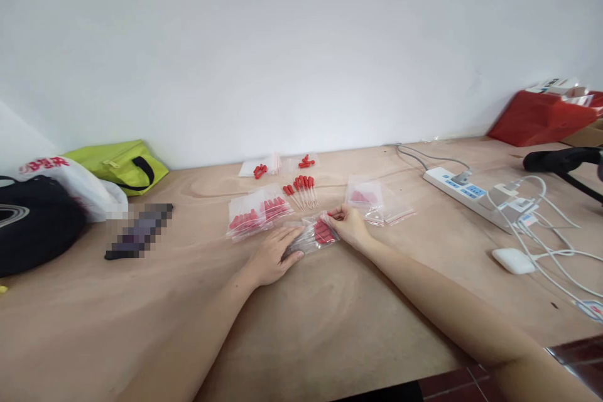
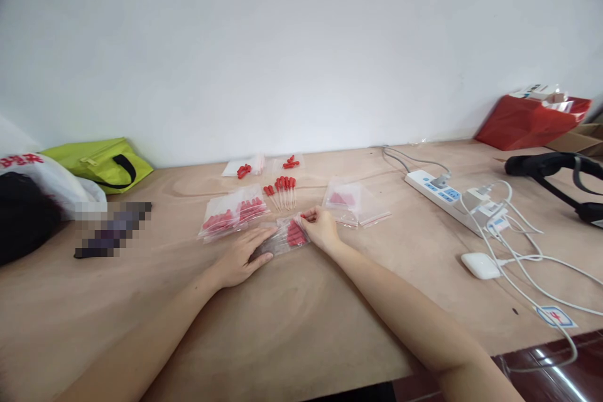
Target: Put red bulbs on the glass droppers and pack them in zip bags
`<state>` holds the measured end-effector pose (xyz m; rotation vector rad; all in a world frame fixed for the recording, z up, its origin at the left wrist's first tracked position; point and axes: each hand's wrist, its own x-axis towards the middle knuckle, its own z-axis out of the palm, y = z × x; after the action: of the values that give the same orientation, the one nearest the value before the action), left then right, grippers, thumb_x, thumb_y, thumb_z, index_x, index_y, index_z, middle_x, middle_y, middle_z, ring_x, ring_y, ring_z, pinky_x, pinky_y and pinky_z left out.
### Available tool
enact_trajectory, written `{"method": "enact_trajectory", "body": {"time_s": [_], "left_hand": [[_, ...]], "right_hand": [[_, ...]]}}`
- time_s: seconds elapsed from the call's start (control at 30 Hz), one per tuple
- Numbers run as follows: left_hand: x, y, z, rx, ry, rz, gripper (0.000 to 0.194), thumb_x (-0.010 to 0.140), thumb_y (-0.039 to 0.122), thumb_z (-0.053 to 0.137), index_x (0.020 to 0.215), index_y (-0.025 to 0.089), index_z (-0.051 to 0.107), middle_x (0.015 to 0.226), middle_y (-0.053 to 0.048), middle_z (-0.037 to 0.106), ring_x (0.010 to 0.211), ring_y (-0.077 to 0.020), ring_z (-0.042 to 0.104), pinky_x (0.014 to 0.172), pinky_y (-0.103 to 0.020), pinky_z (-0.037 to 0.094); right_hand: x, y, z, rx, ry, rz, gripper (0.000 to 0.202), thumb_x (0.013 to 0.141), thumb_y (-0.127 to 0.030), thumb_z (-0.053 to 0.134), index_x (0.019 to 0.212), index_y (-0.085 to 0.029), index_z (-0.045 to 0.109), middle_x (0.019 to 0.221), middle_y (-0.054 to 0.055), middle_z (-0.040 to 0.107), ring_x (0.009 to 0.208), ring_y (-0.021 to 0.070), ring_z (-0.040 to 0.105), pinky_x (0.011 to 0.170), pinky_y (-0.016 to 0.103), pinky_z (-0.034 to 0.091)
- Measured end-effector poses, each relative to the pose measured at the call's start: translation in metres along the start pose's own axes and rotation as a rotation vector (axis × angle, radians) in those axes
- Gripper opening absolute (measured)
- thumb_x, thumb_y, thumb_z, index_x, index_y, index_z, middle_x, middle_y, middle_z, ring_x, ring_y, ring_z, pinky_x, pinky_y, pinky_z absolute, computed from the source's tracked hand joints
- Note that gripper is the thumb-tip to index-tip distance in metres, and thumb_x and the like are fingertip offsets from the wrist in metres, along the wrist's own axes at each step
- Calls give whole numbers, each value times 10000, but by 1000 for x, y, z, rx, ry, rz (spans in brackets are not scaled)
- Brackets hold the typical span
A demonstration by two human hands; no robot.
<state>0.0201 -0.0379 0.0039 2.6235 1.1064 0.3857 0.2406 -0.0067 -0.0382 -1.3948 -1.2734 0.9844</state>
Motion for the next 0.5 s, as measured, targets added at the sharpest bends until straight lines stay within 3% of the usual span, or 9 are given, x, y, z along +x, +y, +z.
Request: {"method": "enact_trajectory", "body": {"time_s": [0.3,0.5], "left_hand": [[-1,-1,2,26,-20,-28,543,864,427,368,1352,235,228,1388,-30,309,1278,-205,254,1050,-382,242],[-2,-2,4,136,42,-13,522,864,426,372,1346,272,243,1433,-19,193,1315,-235,128,1062,-443,166]], "right_hand": [[-10,-18,0,-345,-18,-44,235,730,-442,534,697,-251,666,638,-4,654,631,159,585,503,223,366],[-2,-5,0,-91,-66,-34,236,723,-401,538,746,-187,635,660,15,650,592,153,576,513,241,426]]}}
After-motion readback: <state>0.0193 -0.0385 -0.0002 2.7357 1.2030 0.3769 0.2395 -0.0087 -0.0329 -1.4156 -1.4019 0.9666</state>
